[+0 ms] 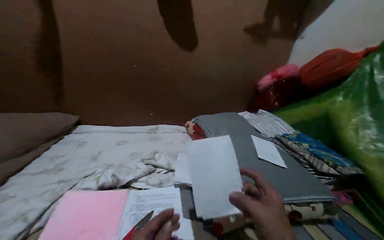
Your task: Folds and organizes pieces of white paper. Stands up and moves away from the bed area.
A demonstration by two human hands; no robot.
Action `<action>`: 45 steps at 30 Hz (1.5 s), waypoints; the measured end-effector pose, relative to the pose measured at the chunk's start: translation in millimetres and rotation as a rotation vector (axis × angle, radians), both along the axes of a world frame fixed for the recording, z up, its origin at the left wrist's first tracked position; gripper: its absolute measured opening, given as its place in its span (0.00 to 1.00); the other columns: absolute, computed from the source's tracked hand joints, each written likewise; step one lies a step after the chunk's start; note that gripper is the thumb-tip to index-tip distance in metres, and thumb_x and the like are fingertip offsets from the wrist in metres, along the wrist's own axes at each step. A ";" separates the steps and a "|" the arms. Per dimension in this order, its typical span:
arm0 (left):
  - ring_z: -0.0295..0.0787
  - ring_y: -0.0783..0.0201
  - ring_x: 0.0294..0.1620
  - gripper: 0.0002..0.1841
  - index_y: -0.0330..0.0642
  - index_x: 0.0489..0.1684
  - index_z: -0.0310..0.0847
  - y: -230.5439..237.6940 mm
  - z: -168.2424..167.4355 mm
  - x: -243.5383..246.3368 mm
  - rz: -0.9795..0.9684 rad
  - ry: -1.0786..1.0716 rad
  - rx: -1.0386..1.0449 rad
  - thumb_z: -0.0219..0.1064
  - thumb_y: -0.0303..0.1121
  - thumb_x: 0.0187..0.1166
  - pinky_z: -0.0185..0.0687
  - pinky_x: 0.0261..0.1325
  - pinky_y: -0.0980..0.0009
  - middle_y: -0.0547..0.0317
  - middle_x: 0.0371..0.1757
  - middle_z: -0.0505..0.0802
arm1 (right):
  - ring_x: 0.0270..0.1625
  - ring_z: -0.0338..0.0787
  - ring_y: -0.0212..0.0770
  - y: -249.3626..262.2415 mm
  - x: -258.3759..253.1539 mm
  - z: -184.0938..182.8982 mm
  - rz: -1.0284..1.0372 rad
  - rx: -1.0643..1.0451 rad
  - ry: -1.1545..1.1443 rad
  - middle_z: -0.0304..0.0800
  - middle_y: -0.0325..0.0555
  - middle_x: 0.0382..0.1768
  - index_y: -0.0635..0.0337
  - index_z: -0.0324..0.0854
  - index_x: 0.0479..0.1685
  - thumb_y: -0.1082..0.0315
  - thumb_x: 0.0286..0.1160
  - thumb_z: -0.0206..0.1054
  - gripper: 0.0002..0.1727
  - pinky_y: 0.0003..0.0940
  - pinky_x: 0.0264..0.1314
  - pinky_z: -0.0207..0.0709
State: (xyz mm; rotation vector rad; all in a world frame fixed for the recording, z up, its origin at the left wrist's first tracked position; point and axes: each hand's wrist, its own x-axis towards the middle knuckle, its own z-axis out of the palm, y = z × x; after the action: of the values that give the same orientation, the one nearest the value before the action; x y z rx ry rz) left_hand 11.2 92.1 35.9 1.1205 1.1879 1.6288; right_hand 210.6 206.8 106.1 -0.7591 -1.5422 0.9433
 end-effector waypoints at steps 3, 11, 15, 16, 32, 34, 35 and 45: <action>0.94 0.70 0.50 0.15 0.29 0.64 0.78 -6.9 41.8 11.9 0.076 -0.076 0.111 0.51 0.26 0.89 0.90 0.57 0.69 0.62 0.49 0.95 | 0.26 0.87 0.19 -40.4 -5.6 -7.4 0.148 0.063 0.060 0.89 0.24 0.28 0.71 0.69 0.66 0.86 0.57 0.71 0.31 0.20 0.29 0.83; 0.91 0.75 0.27 0.14 0.42 0.34 0.89 -42.0 55.8 18.2 0.229 -0.126 0.224 0.57 0.20 0.82 0.90 0.36 0.75 0.68 0.27 0.95 | 0.26 0.85 0.17 -85.3 -19.4 -16.4 0.274 0.067 0.156 0.86 0.19 0.25 0.66 0.71 0.64 0.87 0.65 0.67 0.25 0.19 0.30 0.82; 0.92 0.75 0.26 0.13 0.42 0.32 0.90 -50.6 58.7 18.0 0.256 -0.156 0.200 0.60 0.19 0.80 0.90 0.33 0.76 0.67 0.26 0.95 | 0.28 0.84 0.16 -90.2 -20.9 -12.6 0.256 0.106 0.106 0.86 0.20 0.25 0.70 0.73 0.61 0.85 0.68 0.65 0.20 0.18 0.36 0.81; 0.92 0.75 0.26 0.13 0.42 0.32 0.90 -52.1 59.0 18.4 0.255 -0.154 0.203 0.60 0.19 0.80 0.90 0.33 0.77 0.68 0.26 0.95 | 0.28 0.85 0.16 -91.8 -21.9 -11.1 0.253 0.111 0.119 0.87 0.20 0.26 0.69 0.73 0.60 0.86 0.68 0.64 0.20 0.18 0.36 0.82; 0.92 0.72 0.27 0.09 0.37 0.40 0.84 -52.1 55.1 15.9 0.385 -0.308 0.210 0.61 0.14 0.78 0.91 0.33 0.73 0.65 0.28 0.94 | 0.25 0.85 0.15 -104.8 -33.7 -18.4 0.325 -0.061 0.347 0.90 0.20 0.28 0.48 0.84 0.37 0.86 0.74 0.59 0.18 0.14 0.26 0.79; 0.90 0.73 0.25 0.10 0.38 0.38 0.85 -51.1 49.6 13.3 0.385 -0.328 0.239 0.60 0.14 0.78 0.89 0.30 0.75 0.65 0.28 0.94 | 0.26 0.85 0.16 -104.5 -34.7 -20.7 0.345 -0.083 0.350 0.90 0.20 0.28 0.48 0.84 0.37 0.85 0.75 0.58 0.18 0.15 0.26 0.80; 0.89 0.74 0.24 0.10 0.38 0.38 0.84 -50.6 47.4 12.3 0.380 -0.329 0.248 0.60 0.15 0.79 0.88 0.30 0.76 0.65 0.28 0.94 | 0.26 0.86 0.17 -104.4 -35.3 -22.0 0.354 -0.094 0.346 0.90 0.21 0.29 0.48 0.83 0.38 0.86 0.74 0.58 0.18 0.16 0.26 0.81; 0.85 0.64 0.68 0.33 0.21 0.83 0.54 -61.2 35.7 19.4 0.213 -0.135 0.275 0.57 0.37 0.86 0.86 0.64 0.59 0.50 0.71 0.83 | 0.45 0.84 0.37 -102.3 -53.4 -48.5 -0.241 0.886 -0.116 0.86 0.54 0.34 0.68 0.86 0.36 0.76 0.76 0.64 0.06 0.20 0.58 0.76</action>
State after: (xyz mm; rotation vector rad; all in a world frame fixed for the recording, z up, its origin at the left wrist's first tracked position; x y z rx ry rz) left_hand 30.6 31.0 71.5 1.0582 1.0460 2.0467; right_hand 157.2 104.5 57.6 -0.3369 -1.7054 -0.0096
